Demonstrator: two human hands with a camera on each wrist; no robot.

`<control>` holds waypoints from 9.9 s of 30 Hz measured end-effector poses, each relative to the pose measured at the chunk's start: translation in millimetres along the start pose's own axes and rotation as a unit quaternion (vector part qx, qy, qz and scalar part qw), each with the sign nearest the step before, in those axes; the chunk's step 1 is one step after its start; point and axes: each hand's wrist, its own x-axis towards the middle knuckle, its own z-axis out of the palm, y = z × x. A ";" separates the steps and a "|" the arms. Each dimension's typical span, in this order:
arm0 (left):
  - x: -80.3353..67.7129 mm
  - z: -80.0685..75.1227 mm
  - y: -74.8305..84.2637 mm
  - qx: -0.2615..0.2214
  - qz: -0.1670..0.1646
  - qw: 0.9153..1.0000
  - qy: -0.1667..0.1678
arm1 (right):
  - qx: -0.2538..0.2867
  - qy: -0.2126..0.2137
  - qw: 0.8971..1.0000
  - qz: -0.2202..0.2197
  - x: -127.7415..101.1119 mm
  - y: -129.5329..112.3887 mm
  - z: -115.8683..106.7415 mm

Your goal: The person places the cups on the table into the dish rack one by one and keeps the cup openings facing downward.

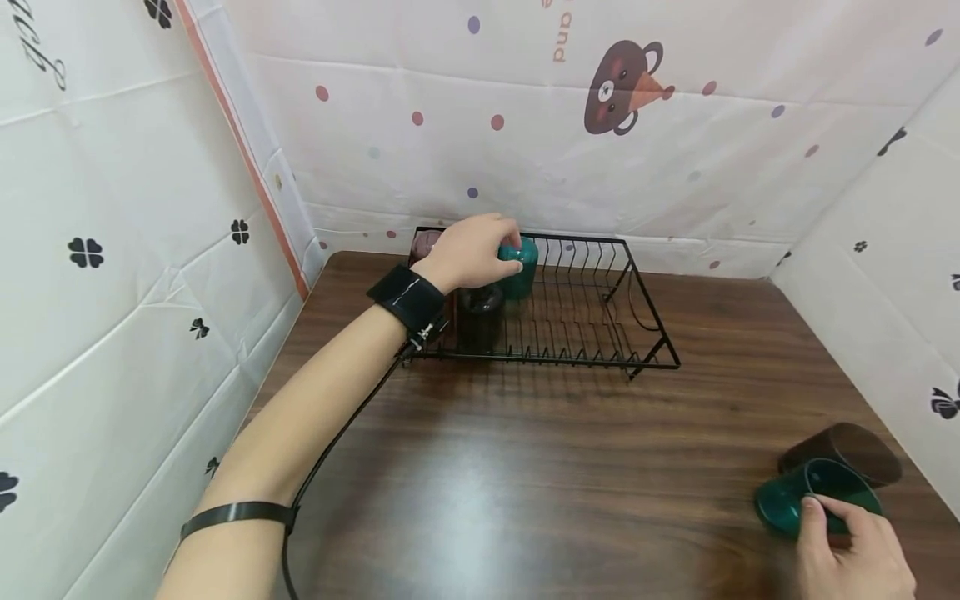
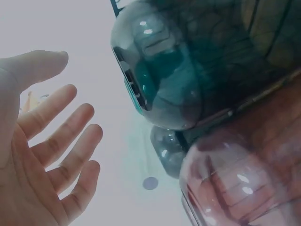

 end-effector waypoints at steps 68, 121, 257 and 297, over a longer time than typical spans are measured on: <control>-191.1 105.2 58.2 -0.211 0.060 0.976 -0.010 | 0.178 -0.237 0.867 -0.400 -47.6 -91.1 30.6; -192.1 137.4 54.9 -0.318 0.061 0.945 -0.041 | 0.374 -0.231 0.733 -0.520 -80.4 -166.7 54.4; -189.6 122.1 45.9 -0.516 0.144 0.839 0.096 | 0.184 -0.344 0.797 -0.460 -71.3 -158.8 87.0; -183.2 106.8 46.4 -0.438 0.075 0.891 0.090 | 0.158 -0.319 0.847 -0.395 -49.2 -134.0 56.4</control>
